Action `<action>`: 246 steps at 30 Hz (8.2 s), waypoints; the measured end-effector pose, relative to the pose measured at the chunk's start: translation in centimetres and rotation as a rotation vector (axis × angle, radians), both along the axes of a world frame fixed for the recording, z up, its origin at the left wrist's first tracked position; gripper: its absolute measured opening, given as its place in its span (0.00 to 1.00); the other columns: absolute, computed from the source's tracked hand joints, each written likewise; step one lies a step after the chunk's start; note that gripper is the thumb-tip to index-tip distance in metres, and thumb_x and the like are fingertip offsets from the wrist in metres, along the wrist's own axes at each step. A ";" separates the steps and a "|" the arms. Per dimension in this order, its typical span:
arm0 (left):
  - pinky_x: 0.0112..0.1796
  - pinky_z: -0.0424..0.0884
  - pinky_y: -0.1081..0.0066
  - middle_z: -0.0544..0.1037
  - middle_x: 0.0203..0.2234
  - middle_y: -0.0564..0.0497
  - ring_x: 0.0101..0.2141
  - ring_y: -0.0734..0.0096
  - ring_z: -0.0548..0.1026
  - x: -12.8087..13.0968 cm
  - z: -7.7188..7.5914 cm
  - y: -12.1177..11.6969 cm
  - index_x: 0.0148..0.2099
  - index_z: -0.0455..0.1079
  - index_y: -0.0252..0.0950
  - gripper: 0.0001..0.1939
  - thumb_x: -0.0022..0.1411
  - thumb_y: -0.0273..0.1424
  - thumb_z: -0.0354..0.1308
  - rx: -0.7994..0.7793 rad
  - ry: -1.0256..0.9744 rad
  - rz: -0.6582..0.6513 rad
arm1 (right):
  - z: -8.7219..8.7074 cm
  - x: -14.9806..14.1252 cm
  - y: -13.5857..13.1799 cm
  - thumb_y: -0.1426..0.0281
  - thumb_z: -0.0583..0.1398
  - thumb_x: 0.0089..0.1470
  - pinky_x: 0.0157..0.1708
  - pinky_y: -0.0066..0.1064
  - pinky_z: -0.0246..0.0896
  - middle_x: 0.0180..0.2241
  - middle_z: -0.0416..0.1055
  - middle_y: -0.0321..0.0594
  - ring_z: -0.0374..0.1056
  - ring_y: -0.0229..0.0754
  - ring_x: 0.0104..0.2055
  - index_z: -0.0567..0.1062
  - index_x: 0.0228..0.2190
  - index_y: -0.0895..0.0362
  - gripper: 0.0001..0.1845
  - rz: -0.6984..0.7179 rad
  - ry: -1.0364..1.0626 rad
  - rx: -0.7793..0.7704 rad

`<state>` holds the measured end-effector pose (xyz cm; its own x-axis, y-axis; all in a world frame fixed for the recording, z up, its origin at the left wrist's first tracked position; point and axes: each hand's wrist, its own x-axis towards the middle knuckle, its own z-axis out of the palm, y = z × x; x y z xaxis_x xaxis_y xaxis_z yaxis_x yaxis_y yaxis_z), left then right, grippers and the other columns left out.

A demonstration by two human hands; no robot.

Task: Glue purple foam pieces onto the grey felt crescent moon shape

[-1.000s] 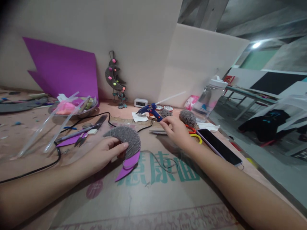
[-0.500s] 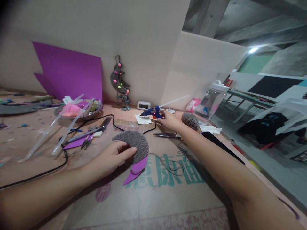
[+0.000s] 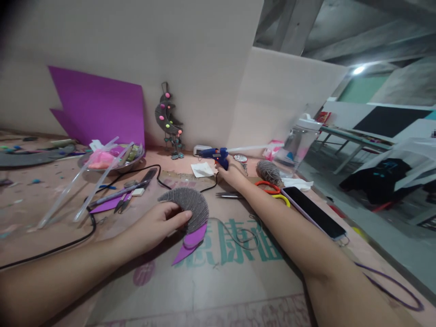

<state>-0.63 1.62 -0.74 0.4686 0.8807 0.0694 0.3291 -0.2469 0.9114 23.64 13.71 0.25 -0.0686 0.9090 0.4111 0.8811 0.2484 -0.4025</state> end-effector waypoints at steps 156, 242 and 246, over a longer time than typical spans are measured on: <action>0.28 0.63 0.71 0.76 0.21 0.51 0.25 0.70 0.72 -0.4 0.4 0.5 0.26 0.70 0.35 0.20 0.59 0.46 0.53 -0.180 -0.086 0.207 | 1.0 0.7 -15.4 0.57 0.59 0.50 0.25 0.35 0.65 0.22 0.71 0.38 0.68 0.45 0.25 0.72 0.24 0.52 0.12 0.078 0.049 -0.085; 0.23 0.59 0.73 0.72 0.19 0.52 0.22 0.74 0.68 -0.1 0.8 0.2 0.24 0.67 0.35 0.19 0.61 0.42 0.52 -0.178 -0.149 0.176 | 1.5 -3.6 -15.3 0.57 0.60 0.54 0.18 0.23 0.56 0.20 0.66 0.30 0.59 0.30 0.16 0.66 0.49 0.57 0.26 0.539 0.741 -0.947; 0.24 0.60 0.73 0.73 0.18 0.51 0.21 0.73 0.68 -0.1 0.7 0.1 0.21 0.66 0.35 0.20 0.60 0.42 0.51 -0.179 -0.133 0.193 | 1.9 -2.7 -14.3 0.58 0.62 0.52 0.18 0.22 0.50 0.21 0.65 0.31 0.56 0.28 0.18 0.72 0.30 0.60 0.16 0.429 0.517 -0.820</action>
